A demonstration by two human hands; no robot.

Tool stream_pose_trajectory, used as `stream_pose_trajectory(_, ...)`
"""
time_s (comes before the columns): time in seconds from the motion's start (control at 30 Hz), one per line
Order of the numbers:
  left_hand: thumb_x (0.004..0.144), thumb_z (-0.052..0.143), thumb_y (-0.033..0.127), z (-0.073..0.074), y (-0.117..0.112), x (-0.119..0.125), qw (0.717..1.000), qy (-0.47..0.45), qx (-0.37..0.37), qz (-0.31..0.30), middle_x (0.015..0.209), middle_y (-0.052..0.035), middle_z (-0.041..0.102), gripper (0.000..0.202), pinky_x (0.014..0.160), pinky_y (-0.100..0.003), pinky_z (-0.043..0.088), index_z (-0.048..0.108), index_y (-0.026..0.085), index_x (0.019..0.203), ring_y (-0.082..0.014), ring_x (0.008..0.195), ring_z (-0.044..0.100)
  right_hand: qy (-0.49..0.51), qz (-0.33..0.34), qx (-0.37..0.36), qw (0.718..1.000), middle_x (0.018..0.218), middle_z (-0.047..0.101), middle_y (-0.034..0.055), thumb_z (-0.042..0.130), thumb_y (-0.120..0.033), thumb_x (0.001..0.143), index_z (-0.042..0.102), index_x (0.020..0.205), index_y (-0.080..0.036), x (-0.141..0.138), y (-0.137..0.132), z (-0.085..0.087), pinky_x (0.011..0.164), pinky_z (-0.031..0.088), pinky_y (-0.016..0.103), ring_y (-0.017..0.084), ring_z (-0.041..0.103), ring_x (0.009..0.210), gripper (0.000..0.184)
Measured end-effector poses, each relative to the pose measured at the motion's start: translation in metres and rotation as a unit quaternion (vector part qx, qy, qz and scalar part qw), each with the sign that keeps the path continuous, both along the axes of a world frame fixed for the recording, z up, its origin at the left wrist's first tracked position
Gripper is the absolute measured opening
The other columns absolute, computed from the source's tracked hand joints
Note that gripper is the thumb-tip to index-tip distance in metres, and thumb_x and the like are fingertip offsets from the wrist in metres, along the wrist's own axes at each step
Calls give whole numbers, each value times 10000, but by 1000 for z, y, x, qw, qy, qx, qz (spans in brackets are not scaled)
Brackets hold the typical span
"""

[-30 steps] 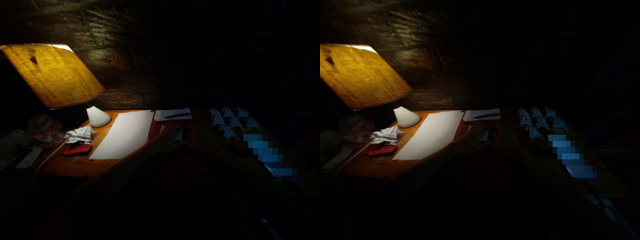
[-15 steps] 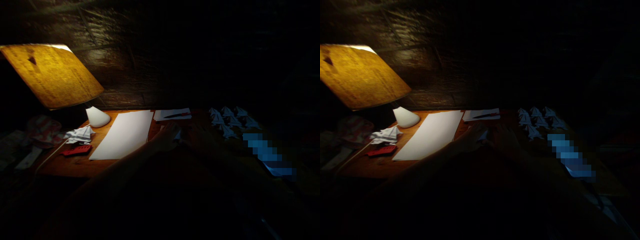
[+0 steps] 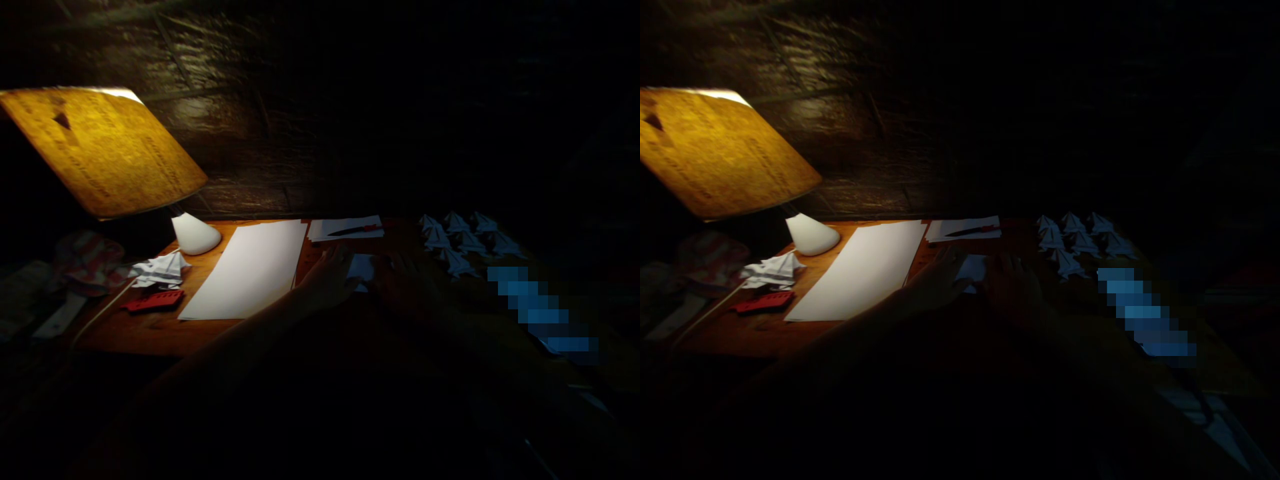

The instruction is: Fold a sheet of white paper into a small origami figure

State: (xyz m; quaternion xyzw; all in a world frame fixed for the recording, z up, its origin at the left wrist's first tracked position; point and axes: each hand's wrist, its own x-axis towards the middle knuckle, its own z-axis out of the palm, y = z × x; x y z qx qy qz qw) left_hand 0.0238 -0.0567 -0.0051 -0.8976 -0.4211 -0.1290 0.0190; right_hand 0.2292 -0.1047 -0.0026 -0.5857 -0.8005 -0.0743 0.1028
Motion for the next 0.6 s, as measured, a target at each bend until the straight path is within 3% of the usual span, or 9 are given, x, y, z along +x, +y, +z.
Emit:
stream_pose_trajectory(0.37,964,539,498,-1,-3,0,997,41,30,52,1330,-203,507,516,998,-514,484,532,98,1290,-369,1206,507,-8,-51,17,999,1197,617,187,501,-562,982,593,1246,-104,-2,-2,0,847,467,394,310,600,1048,536)
stream_pose_trajectory(0.6,969,517,530,7,-9,3,994,75,38,75,1347,-220,522,569,978,-537,475,543,97,1337,-396,1188,518,-35,-62,28,997,1200,616,225,484,-654,953,584,1268,-55,-3,-1,1,931,443,431,339,583,1085,684)
